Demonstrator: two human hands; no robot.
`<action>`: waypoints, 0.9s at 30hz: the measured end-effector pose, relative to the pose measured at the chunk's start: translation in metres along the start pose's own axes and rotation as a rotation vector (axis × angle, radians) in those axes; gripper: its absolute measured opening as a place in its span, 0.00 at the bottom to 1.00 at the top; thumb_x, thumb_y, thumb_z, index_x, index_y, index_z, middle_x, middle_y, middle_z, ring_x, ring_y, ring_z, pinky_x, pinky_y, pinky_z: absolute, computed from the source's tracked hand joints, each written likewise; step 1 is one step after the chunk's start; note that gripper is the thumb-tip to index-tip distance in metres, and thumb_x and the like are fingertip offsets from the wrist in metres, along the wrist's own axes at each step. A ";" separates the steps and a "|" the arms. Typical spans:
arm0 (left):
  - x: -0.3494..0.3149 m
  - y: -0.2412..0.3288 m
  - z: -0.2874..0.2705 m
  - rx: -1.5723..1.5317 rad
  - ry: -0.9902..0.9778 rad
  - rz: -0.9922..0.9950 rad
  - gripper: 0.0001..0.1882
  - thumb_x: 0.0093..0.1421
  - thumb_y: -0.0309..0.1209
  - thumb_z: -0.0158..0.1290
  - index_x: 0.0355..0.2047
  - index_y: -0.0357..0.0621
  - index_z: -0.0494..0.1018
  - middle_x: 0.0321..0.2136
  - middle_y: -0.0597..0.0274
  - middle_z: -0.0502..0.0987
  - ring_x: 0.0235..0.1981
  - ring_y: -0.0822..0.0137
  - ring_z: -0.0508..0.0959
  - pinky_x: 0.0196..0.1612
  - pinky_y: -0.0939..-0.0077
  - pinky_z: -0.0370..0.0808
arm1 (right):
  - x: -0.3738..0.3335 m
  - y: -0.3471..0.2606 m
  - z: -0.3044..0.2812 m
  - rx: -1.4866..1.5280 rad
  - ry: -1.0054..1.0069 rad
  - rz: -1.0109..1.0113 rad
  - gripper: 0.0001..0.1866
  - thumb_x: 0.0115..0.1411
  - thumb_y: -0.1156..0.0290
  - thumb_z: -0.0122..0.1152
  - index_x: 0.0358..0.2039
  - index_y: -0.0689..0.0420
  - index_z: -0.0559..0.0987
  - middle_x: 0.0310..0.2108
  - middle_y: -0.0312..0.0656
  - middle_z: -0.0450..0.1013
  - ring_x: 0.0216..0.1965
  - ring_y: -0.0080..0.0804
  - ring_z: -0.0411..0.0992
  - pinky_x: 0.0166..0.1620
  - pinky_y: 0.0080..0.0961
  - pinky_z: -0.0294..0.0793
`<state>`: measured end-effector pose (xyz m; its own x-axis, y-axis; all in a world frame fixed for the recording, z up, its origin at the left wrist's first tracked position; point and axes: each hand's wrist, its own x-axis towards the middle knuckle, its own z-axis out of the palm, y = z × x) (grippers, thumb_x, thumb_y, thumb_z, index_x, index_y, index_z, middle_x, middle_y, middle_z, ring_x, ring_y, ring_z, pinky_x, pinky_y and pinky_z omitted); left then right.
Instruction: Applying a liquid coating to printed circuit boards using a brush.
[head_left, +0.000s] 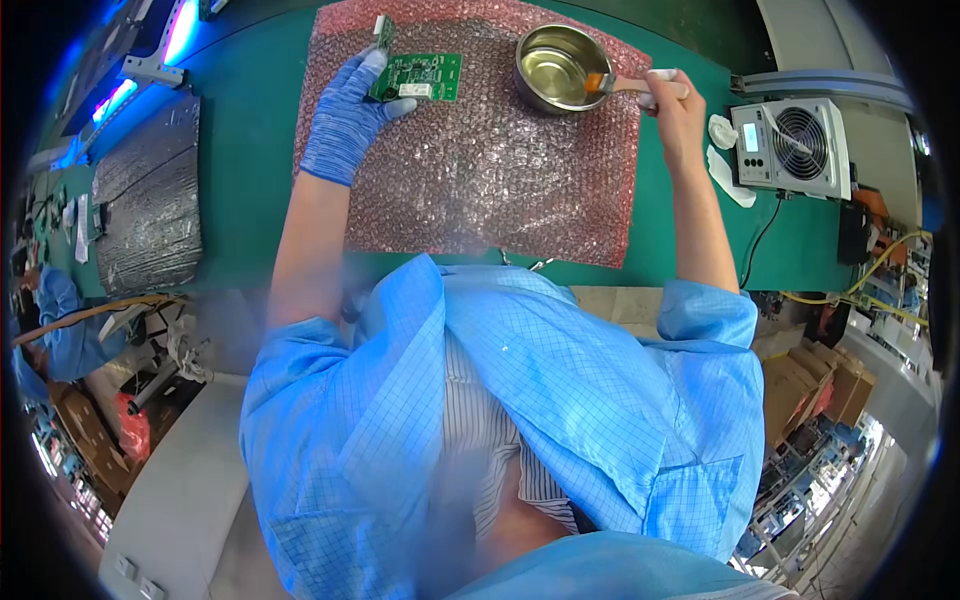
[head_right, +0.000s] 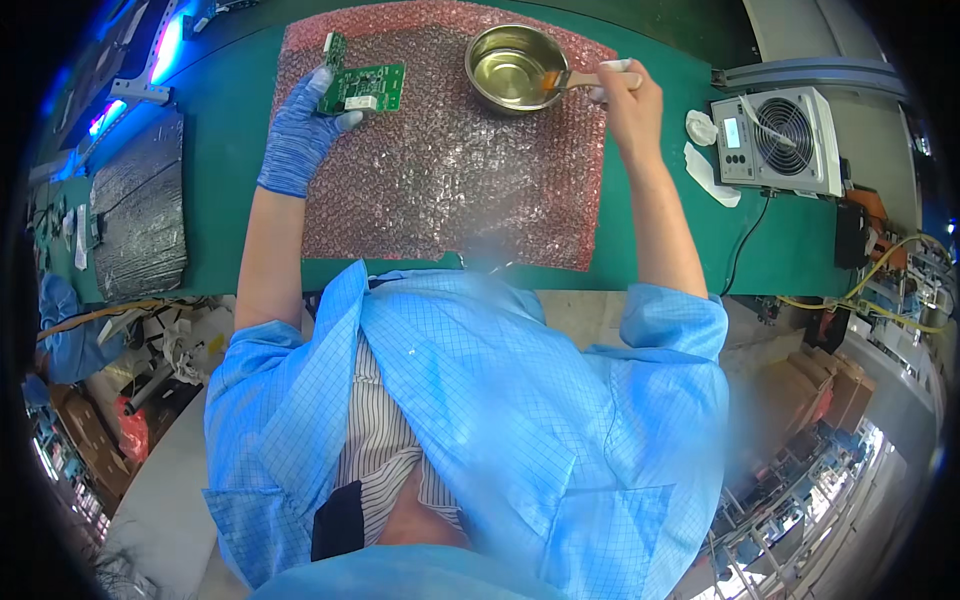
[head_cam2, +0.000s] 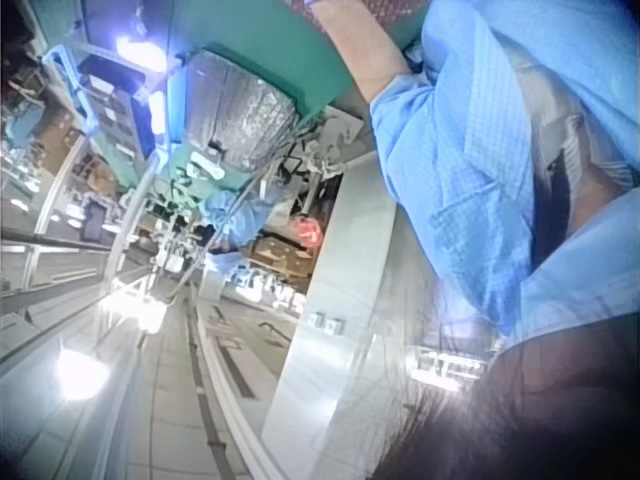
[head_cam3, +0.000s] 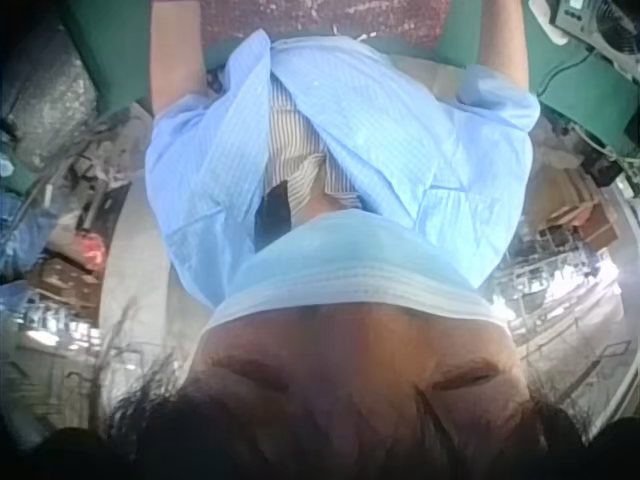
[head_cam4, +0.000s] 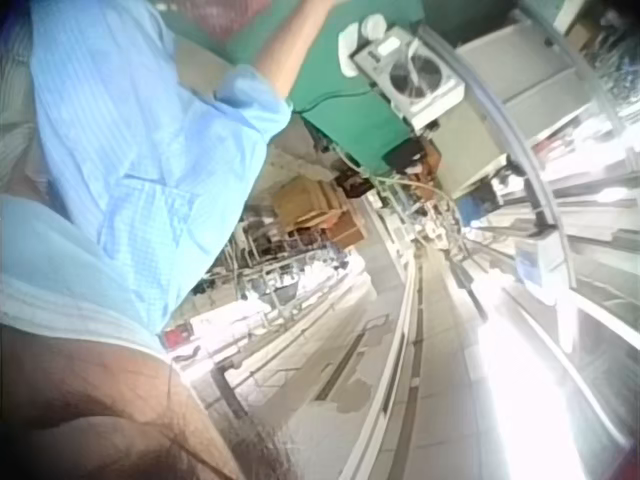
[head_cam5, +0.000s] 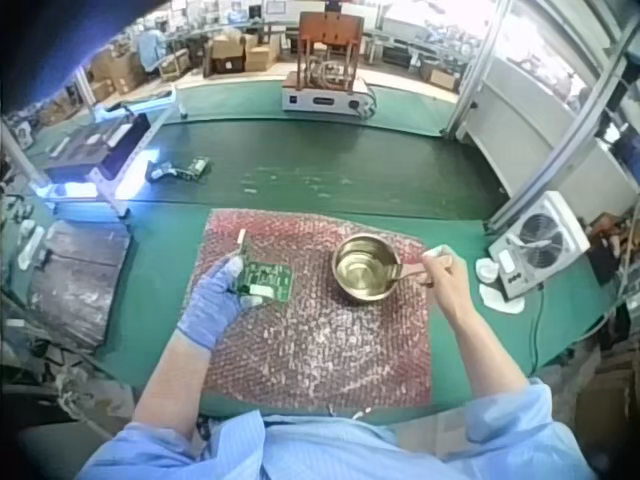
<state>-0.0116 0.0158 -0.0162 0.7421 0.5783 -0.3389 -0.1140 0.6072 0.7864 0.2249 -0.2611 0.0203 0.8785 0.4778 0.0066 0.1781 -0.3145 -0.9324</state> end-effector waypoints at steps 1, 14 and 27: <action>0.003 -0.001 0.000 0.001 -0.001 -0.002 0.17 0.55 0.32 0.53 0.44 0.40 0.67 0.35 0.57 0.72 0.32 0.64 0.76 0.27 0.71 0.80 | 0.000 -0.004 -0.007 0.001 0.001 0.002 0.09 0.55 0.67 0.54 0.29 0.59 0.75 0.23 0.32 0.70 0.23 0.17 0.67 0.26 0.13 0.63; 0.014 0.004 0.036 0.237 -0.338 -0.032 0.21 0.54 0.34 0.55 0.47 0.41 0.67 0.37 0.58 0.74 0.37 0.66 0.76 0.38 0.72 0.77 | -0.017 -0.044 -0.020 0.151 -0.197 -0.086 0.13 0.58 0.65 0.54 0.38 0.61 0.75 0.29 0.34 0.72 0.30 0.18 0.68 0.32 0.16 0.67; 0.018 -0.002 0.042 0.478 -0.460 -0.033 0.28 0.51 0.48 0.55 0.47 0.44 0.70 0.40 0.60 0.74 0.41 0.68 0.75 0.41 0.71 0.75 | -0.017 -0.070 0.035 0.014 -0.616 -0.281 0.14 0.58 0.67 0.54 0.41 0.63 0.74 0.34 0.35 0.73 0.35 0.20 0.69 0.40 0.18 0.68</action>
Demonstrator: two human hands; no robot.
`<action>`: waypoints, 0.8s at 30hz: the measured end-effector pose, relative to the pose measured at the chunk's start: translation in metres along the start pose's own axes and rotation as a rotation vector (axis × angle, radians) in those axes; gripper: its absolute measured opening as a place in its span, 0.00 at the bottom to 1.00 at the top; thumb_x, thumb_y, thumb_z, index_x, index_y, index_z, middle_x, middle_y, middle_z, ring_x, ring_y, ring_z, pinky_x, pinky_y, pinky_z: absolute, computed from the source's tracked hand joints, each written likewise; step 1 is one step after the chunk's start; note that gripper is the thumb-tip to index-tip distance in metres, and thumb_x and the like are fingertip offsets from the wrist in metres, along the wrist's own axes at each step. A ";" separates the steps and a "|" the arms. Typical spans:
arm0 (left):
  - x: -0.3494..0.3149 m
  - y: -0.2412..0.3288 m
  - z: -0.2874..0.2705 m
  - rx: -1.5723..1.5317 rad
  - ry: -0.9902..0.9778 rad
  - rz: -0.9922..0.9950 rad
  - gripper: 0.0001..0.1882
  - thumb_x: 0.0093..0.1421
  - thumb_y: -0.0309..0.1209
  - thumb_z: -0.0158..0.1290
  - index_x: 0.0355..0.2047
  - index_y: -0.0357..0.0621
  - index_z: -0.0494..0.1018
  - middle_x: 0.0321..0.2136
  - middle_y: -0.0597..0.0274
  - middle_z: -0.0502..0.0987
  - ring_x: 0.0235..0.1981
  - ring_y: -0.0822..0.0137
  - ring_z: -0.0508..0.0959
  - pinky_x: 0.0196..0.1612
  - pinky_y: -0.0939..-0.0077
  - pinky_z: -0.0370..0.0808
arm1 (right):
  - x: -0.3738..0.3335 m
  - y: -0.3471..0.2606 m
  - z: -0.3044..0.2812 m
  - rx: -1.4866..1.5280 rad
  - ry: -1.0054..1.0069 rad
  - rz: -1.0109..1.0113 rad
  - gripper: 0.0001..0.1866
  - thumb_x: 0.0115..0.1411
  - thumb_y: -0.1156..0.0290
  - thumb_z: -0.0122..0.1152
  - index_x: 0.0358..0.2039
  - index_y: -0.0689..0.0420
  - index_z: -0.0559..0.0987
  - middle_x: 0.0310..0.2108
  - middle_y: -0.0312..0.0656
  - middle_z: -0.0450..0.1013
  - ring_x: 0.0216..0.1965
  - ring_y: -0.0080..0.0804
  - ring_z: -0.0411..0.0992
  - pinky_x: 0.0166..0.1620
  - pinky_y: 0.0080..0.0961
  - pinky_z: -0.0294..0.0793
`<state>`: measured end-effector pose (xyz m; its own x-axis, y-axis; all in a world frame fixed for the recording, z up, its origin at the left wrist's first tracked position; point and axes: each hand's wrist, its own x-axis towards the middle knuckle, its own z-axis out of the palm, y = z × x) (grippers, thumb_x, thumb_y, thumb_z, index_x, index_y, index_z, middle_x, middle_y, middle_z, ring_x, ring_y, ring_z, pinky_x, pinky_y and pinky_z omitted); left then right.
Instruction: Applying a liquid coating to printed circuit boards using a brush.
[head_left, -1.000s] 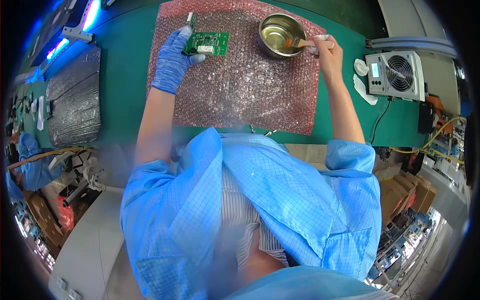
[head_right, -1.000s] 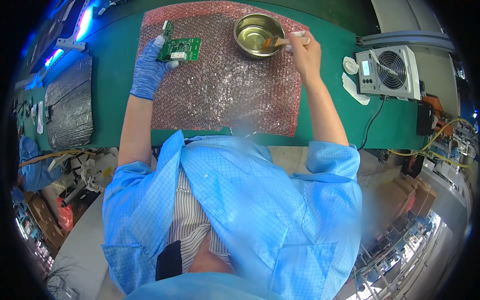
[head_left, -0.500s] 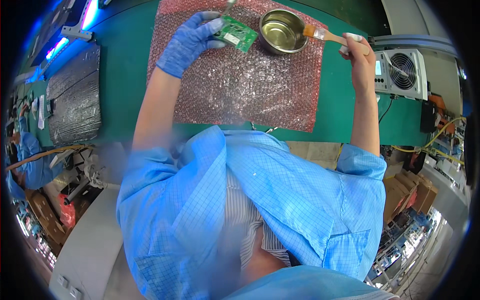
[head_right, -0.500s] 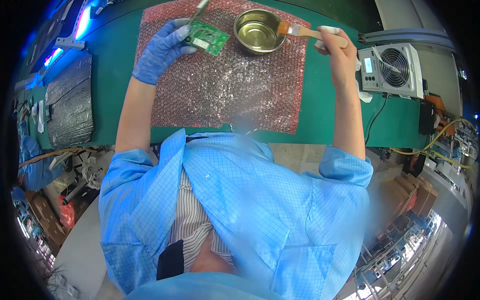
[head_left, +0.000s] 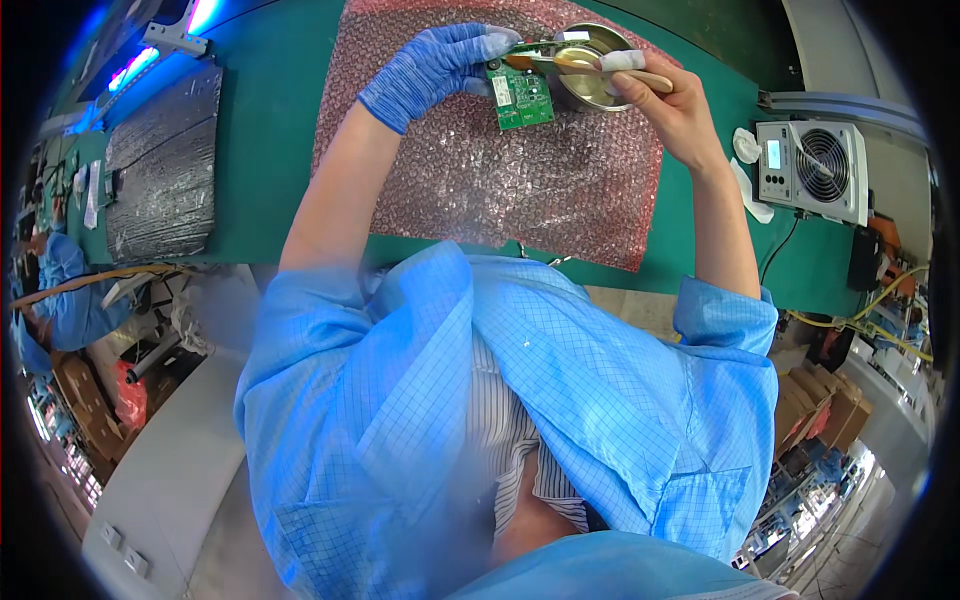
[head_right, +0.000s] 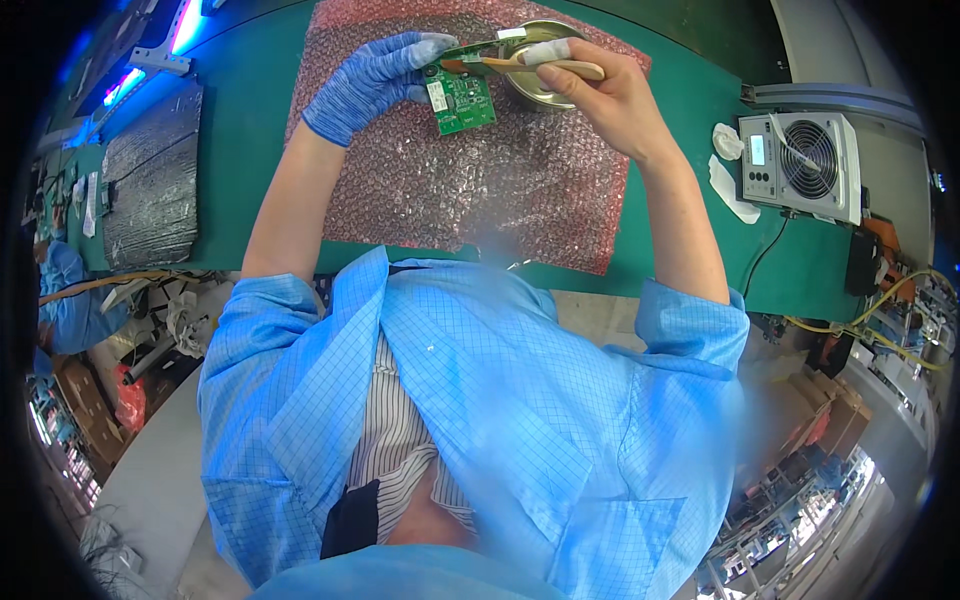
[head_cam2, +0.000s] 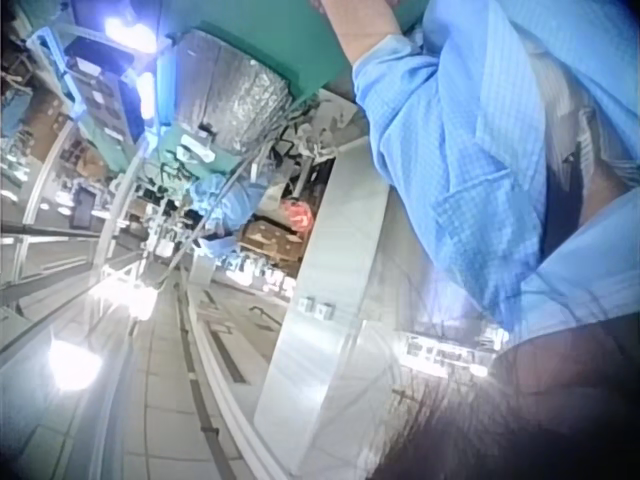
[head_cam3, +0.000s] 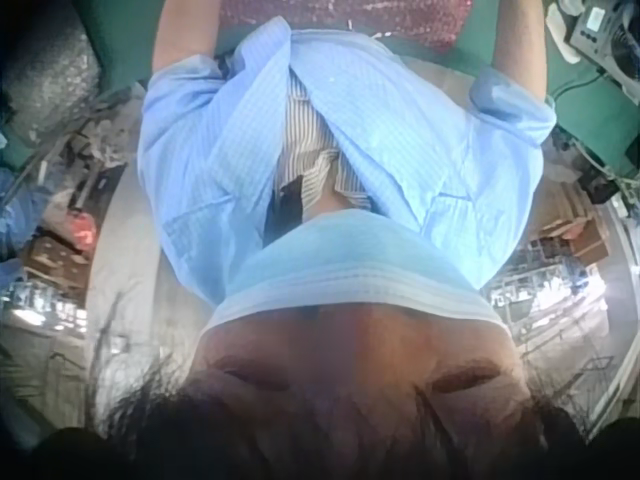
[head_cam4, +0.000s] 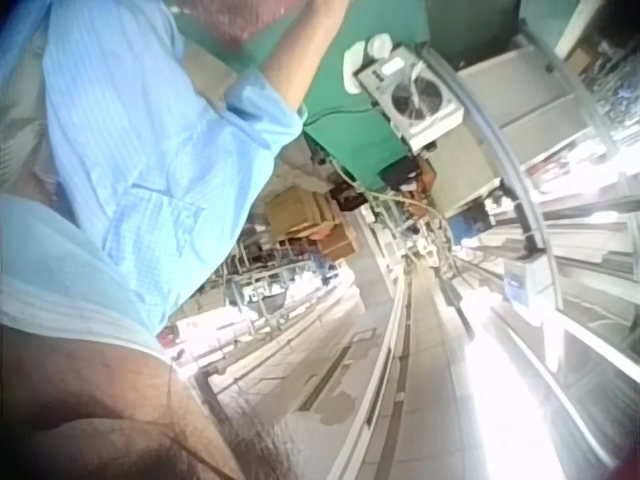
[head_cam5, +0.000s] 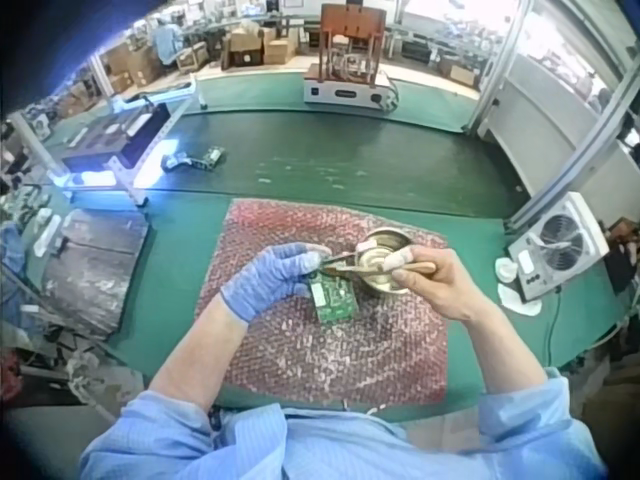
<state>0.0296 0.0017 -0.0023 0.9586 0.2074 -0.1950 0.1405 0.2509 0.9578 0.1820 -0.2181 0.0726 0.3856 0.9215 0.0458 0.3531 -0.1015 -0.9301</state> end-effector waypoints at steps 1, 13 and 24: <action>0.000 0.001 0.001 0.030 0.010 -0.004 0.27 0.51 0.48 0.55 0.46 0.45 0.70 0.39 0.61 0.74 0.40 0.68 0.75 0.41 0.72 0.75 | 0.001 0.000 0.001 -0.034 -0.022 0.002 0.14 0.58 0.67 0.54 0.41 0.62 0.74 0.33 0.35 0.73 0.35 0.20 0.69 0.39 0.17 0.69; 0.003 -0.013 -0.012 -0.172 0.169 0.071 0.20 0.54 0.37 0.55 0.44 0.39 0.71 0.37 0.60 0.75 0.38 0.68 0.76 0.39 0.73 0.77 | -0.026 0.011 0.024 0.060 0.133 0.168 0.11 0.56 0.69 0.54 0.35 0.62 0.75 0.26 0.33 0.71 0.25 0.16 0.67 0.29 0.13 0.66; 0.001 -0.004 0.004 -0.012 0.206 0.105 0.19 0.53 0.36 0.55 0.44 0.41 0.71 0.35 0.61 0.76 0.35 0.70 0.77 0.35 0.78 0.77 | -0.004 -0.008 0.047 -0.272 0.184 -0.159 0.11 0.57 0.67 0.53 0.36 0.60 0.74 0.22 0.37 0.72 0.26 0.19 0.69 0.30 0.18 0.67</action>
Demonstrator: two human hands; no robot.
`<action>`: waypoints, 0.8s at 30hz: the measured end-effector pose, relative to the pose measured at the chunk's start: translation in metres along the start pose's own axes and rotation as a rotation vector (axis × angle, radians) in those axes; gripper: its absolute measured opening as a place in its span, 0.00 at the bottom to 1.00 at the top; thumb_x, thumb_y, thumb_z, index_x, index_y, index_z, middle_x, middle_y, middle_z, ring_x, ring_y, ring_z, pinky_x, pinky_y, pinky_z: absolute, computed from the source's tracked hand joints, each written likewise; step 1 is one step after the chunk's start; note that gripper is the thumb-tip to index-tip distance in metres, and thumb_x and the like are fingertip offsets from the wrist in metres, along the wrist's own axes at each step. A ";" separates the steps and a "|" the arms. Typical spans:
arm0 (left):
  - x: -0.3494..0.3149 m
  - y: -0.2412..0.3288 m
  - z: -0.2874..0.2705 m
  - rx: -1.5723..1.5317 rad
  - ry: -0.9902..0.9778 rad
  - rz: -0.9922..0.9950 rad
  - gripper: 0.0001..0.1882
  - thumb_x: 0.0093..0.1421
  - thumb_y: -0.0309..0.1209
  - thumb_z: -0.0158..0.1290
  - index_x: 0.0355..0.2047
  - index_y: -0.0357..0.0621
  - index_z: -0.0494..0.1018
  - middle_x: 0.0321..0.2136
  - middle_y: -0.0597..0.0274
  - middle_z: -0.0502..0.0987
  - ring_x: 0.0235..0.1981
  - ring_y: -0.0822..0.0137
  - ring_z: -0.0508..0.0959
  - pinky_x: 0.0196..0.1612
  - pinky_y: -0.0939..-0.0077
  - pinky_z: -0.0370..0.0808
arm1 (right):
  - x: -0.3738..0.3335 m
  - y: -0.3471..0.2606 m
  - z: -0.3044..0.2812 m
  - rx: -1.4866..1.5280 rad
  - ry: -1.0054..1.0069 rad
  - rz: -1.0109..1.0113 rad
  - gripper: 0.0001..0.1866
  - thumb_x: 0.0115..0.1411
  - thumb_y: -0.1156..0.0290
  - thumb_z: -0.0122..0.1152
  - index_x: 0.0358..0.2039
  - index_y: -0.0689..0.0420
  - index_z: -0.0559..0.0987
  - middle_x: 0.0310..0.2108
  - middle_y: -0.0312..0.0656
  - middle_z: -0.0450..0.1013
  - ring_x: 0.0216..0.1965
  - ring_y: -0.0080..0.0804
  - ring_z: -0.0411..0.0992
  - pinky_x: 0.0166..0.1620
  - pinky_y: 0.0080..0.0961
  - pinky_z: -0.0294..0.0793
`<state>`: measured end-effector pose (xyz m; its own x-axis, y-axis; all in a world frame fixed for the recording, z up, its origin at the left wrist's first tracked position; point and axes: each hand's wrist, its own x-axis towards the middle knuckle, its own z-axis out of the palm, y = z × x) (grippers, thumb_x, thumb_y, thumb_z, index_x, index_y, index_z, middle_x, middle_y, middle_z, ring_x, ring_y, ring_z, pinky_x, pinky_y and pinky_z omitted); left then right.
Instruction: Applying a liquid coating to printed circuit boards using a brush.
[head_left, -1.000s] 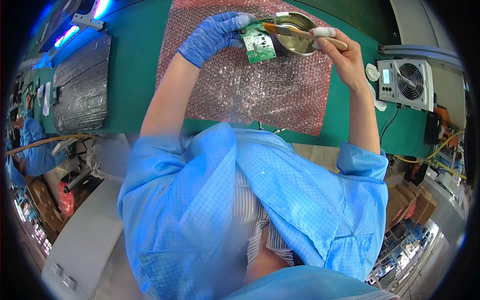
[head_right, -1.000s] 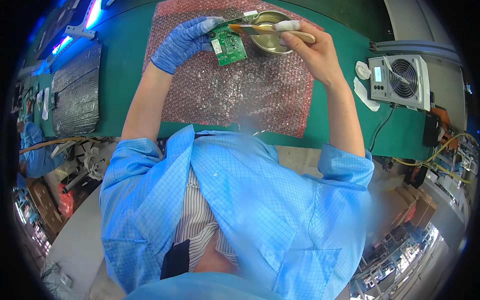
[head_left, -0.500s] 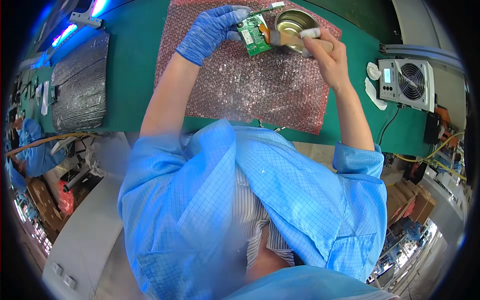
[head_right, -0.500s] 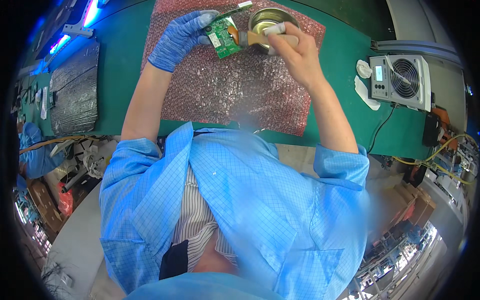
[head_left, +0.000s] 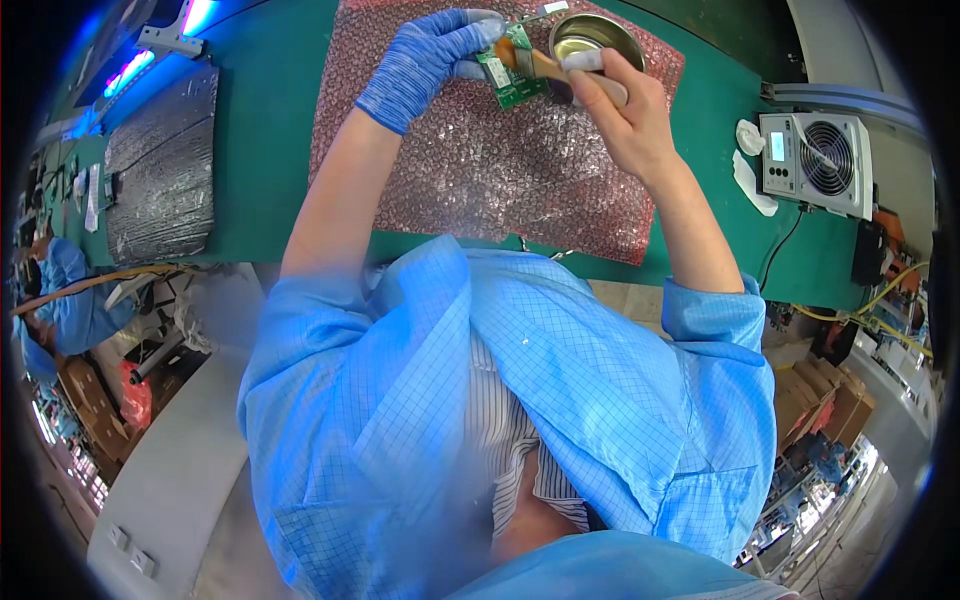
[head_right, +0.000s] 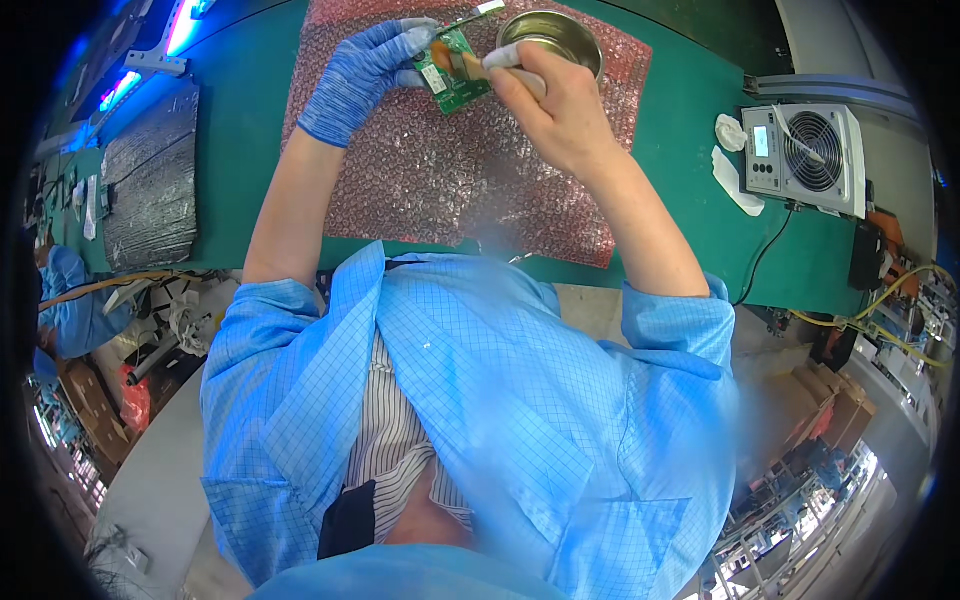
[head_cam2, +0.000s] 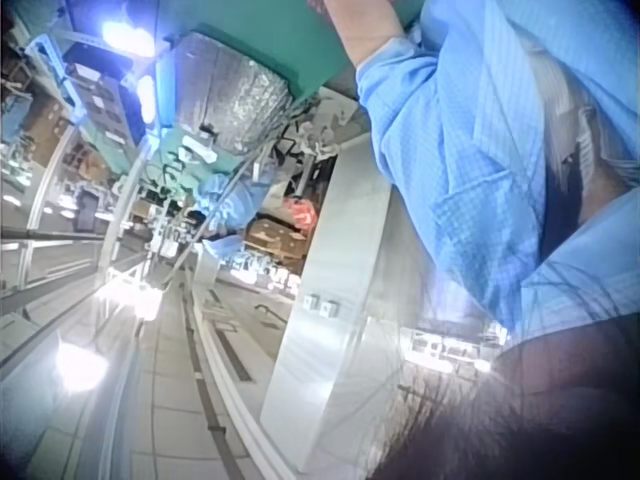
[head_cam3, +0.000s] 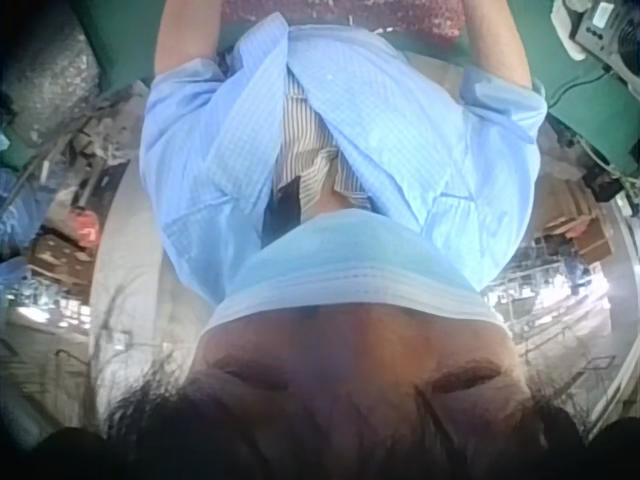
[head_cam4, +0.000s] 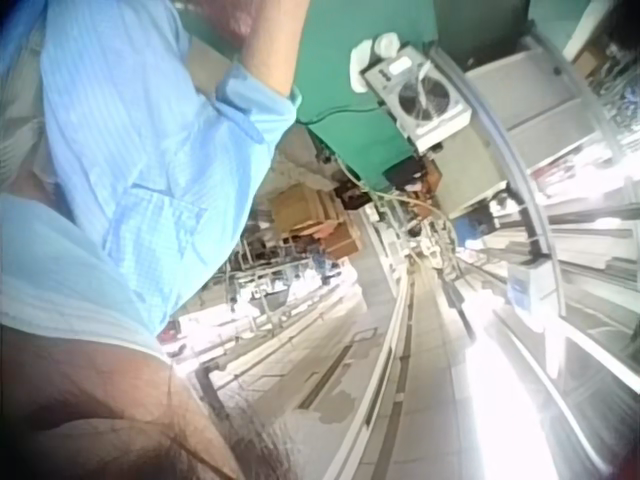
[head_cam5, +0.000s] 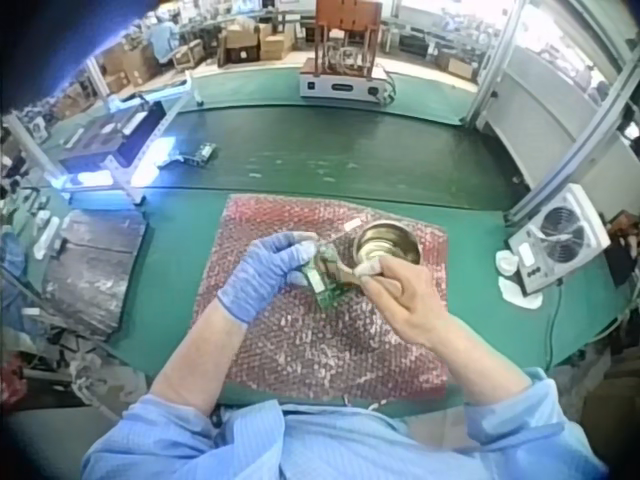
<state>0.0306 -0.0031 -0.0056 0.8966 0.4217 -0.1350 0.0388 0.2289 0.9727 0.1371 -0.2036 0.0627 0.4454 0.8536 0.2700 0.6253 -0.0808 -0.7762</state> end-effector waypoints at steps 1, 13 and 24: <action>0.001 0.000 -0.003 0.015 0.011 0.002 0.19 0.53 0.36 0.55 0.43 0.41 0.71 0.35 0.61 0.76 0.35 0.70 0.77 0.35 0.79 0.77 | -0.001 -0.003 -0.002 -0.045 -0.045 -0.013 0.10 0.57 0.67 0.53 0.34 0.60 0.74 0.20 0.38 0.70 0.24 0.21 0.69 0.29 0.20 0.67; -0.001 0.001 -0.004 -0.045 -0.058 -0.024 0.20 0.53 0.37 0.55 0.45 0.41 0.70 0.36 0.61 0.75 0.37 0.69 0.76 0.38 0.76 0.77 | 0.001 0.002 -0.005 0.132 -0.002 0.039 0.10 0.57 0.69 0.53 0.37 0.61 0.74 0.24 0.33 0.71 0.26 0.16 0.66 0.29 0.13 0.64; -0.006 0.006 -0.008 -0.131 -0.077 -0.043 0.21 0.53 0.37 0.55 0.44 0.40 0.71 0.38 0.59 0.75 0.39 0.67 0.76 0.40 0.73 0.77 | -0.004 0.017 -0.027 0.389 0.105 0.167 0.11 0.56 0.69 0.53 0.36 0.63 0.75 0.28 0.34 0.72 0.29 0.18 0.68 0.33 0.15 0.66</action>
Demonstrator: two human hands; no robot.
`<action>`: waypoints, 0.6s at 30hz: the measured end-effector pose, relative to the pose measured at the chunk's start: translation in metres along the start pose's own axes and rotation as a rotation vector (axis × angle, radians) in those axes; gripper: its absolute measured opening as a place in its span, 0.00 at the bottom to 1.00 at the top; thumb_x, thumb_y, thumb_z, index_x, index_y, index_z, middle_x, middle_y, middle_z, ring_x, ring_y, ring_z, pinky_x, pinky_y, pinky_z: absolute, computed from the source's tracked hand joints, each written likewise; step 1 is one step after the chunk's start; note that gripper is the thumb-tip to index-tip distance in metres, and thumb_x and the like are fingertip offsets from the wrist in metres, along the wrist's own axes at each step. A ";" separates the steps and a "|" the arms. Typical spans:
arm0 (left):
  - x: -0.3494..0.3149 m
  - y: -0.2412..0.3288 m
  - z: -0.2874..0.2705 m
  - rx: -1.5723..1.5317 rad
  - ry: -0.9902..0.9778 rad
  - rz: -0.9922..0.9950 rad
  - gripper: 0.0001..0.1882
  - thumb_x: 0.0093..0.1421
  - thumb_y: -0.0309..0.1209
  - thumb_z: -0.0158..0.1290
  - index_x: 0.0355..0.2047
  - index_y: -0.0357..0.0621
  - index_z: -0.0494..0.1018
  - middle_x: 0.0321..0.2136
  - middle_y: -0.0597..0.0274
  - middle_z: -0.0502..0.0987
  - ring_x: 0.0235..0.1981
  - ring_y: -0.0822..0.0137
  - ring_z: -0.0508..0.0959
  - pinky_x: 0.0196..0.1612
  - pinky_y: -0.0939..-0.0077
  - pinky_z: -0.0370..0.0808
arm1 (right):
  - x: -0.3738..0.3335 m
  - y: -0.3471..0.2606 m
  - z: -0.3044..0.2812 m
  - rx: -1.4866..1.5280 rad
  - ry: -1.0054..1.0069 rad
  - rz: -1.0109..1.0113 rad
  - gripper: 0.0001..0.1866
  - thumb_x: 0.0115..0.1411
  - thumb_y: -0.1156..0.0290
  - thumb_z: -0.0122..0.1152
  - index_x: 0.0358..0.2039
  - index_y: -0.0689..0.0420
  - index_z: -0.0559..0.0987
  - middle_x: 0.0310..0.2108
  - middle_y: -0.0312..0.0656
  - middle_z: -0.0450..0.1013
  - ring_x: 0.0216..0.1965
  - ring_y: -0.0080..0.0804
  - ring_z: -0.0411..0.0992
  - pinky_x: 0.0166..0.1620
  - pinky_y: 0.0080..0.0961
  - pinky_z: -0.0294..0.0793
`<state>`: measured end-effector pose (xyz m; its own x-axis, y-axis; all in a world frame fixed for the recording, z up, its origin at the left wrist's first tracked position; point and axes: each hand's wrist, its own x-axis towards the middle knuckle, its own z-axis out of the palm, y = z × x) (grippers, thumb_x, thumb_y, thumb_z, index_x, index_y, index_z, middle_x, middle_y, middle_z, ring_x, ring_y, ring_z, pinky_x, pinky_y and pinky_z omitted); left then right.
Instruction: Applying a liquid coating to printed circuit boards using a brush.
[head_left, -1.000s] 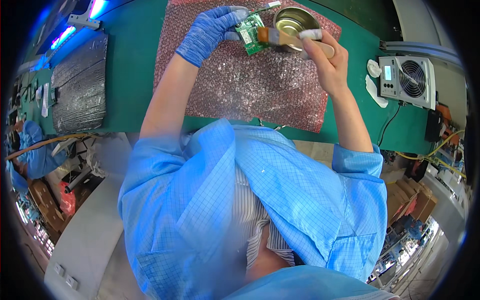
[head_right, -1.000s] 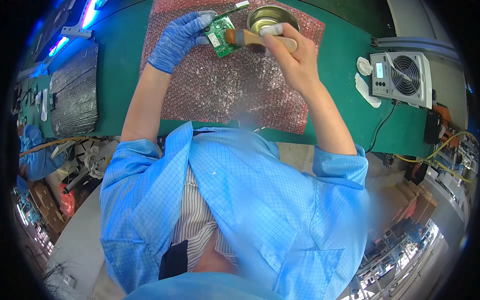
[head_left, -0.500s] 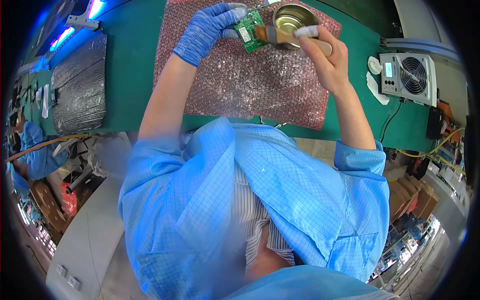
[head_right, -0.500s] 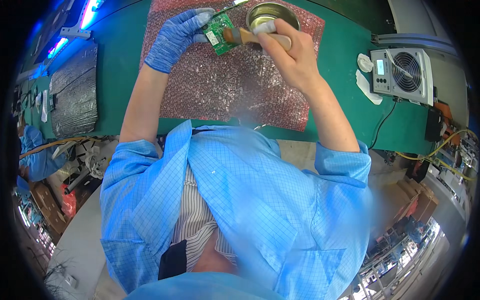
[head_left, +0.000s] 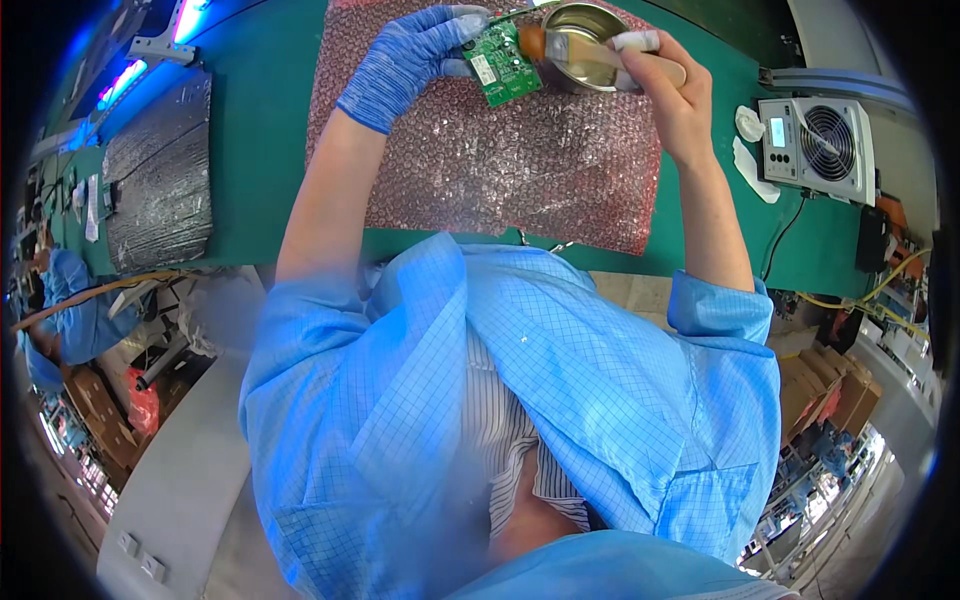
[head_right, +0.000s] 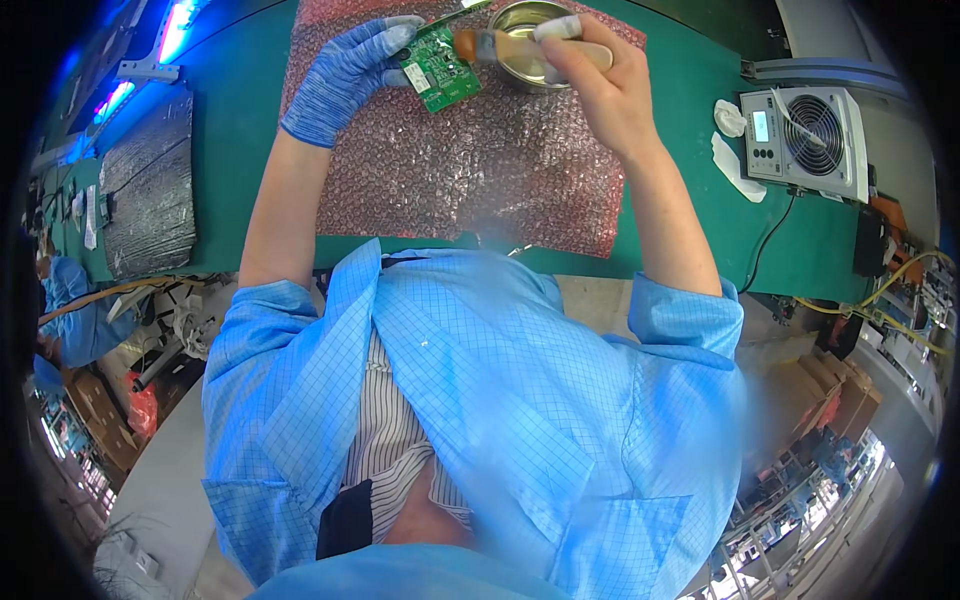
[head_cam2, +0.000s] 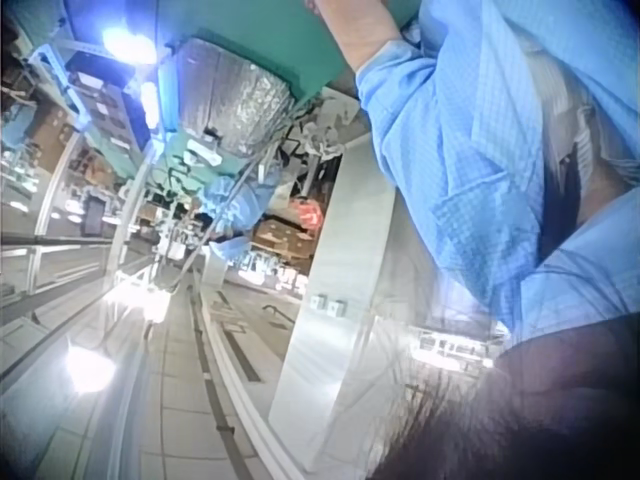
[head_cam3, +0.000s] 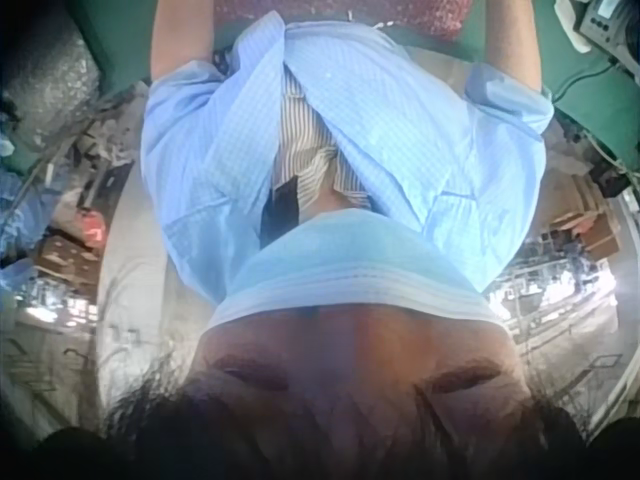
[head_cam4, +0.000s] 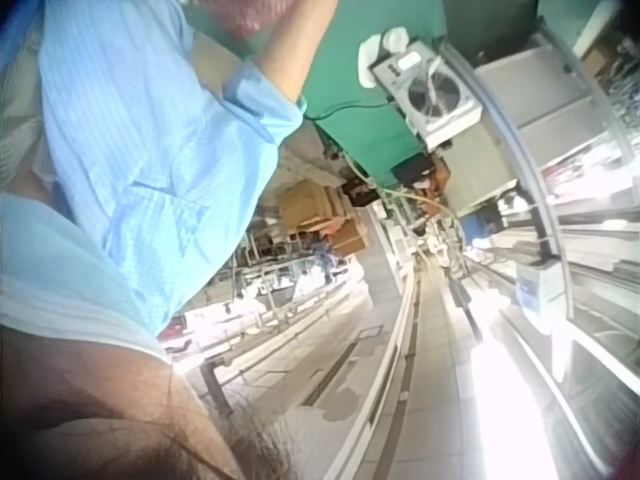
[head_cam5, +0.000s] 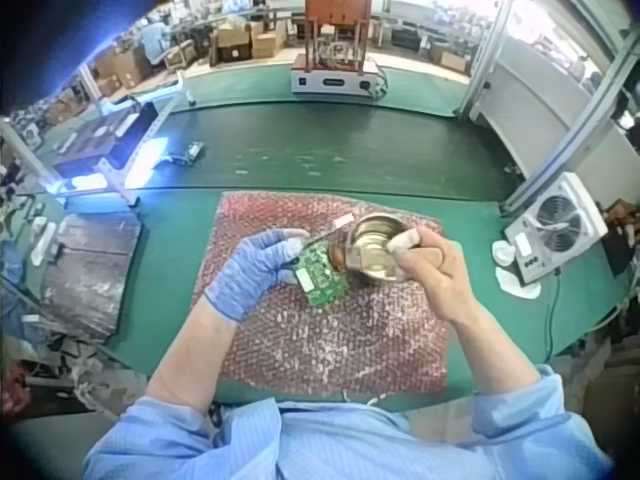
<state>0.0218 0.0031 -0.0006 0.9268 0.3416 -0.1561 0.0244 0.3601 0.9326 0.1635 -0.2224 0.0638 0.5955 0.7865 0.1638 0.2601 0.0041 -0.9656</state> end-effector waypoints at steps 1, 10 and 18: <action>0.000 0.000 0.001 -0.004 -0.001 -0.005 0.21 0.53 0.37 0.55 0.44 0.40 0.70 0.38 0.59 0.75 0.40 0.67 0.76 0.40 0.73 0.77 | 0.003 0.005 0.001 0.035 -0.010 0.007 0.12 0.56 0.68 0.53 0.37 0.62 0.75 0.31 0.34 0.72 0.31 0.17 0.68 0.35 0.14 0.65; -0.004 0.002 0.004 -0.167 0.125 0.027 0.15 0.54 0.30 0.54 0.42 0.41 0.70 0.35 0.60 0.75 0.35 0.68 0.76 0.35 0.74 0.77 | -0.024 0.023 0.015 0.028 -0.013 0.131 0.11 0.56 0.69 0.53 0.36 0.63 0.75 0.27 0.34 0.71 0.28 0.16 0.67 0.31 0.14 0.65; -0.007 0.001 0.016 -0.330 0.218 0.030 0.10 0.56 0.28 0.51 0.40 0.43 0.71 0.32 0.63 0.76 0.31 0.69 0.77 0.32 0.77 0.77 | -0.012 0.019 0.037 -0.087 0.227 -0.014 0.10 0.56 0.69 0.54 0.34 0.63 0.75 0.25 0.34 0.72 0.25 0.17 0.70 0.29 0.13 0.67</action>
<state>0.0220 -0.0131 0.0067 0.8233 0.5196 -0.2283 -0.1564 0.5943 0.7889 0.1334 -0.2093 0.0360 0.7441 0.6280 0.2281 0.3285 -0.0467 -0.9433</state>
